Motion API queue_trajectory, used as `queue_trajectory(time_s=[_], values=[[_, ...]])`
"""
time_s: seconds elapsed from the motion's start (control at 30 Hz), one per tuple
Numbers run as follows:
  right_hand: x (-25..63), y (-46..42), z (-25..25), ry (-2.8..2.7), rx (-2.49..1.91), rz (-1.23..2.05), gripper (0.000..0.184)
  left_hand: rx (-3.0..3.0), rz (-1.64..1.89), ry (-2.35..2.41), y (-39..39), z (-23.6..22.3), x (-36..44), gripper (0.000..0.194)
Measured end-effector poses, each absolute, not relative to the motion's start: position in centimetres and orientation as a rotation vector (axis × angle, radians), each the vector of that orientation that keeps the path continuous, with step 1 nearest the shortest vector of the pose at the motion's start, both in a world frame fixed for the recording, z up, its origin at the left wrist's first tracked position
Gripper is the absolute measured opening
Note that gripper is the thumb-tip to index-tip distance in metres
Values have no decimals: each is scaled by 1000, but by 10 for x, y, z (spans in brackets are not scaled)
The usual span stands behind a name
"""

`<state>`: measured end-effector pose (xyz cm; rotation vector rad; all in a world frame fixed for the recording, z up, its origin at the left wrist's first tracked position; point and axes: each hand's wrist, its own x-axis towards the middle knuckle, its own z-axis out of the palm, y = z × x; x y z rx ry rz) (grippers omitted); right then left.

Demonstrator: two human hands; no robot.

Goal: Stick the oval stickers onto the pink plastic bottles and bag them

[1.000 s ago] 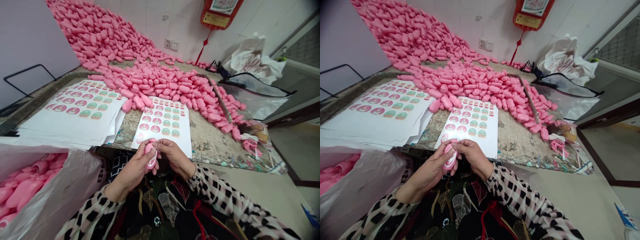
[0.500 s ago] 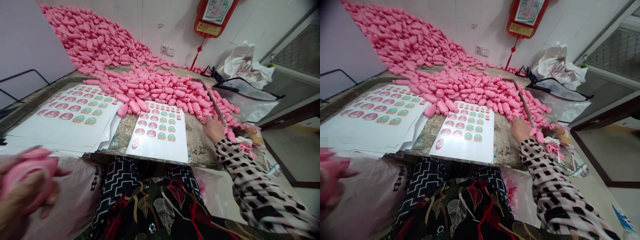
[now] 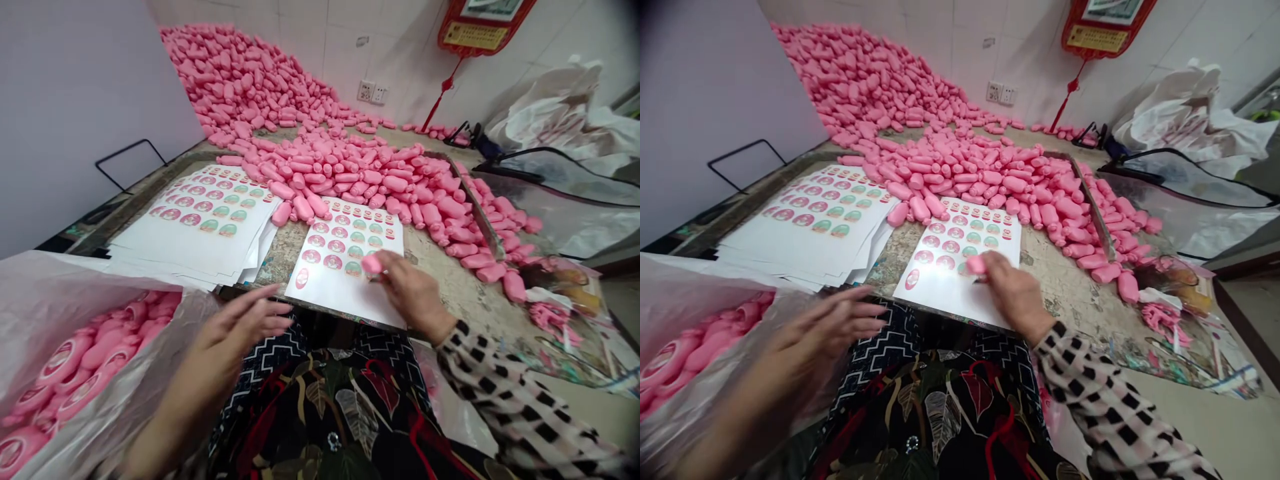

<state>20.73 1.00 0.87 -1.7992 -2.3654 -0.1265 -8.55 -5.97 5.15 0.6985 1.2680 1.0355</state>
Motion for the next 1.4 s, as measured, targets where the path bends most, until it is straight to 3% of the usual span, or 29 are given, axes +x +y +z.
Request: queue_trajectory(time_s=[0.13, 0.27, 0.37, 0.43, 0.53, 0.7, 0.83, 1.07, 1.4], values=[[148, -25, 11, -2641, -1251, 170, 47, 291, 745, 777, -32, 16, -43, 37], [128, -36, 30, -2505, -1055, 682, 60, 133, 738, 706, -30, -12, -45, 21], [126, -18, 31, -2233, -1161, 846, 42, 259, 807, 786, -37, -15, -59, 32], [124, 0, 20, -2136, -1359, 764, 29, 414, 846, 893, -40, -12, -65, 40], [118, 24, -2, -2131, -1621, 576, 23, 793, 930, 1163, -40, -9, -65, 37], [101, 35, -17, -2202, -1799, 326, 24, 1663, 925, 1500, -37, -22, -61, 34], [94, 34, -15, -2270, -1843, 204, 26, 2011, 855, 1524, -33, -39, -62, 38], [93, 34, -9, -2384, -1822, 83, 30, 2187, 613, 1491, -34, -51, -61, 47], [93, 36, -9, -2402, -1809, 144, 29, 2166, 568, 1567, -36, -56, -57, 49]])
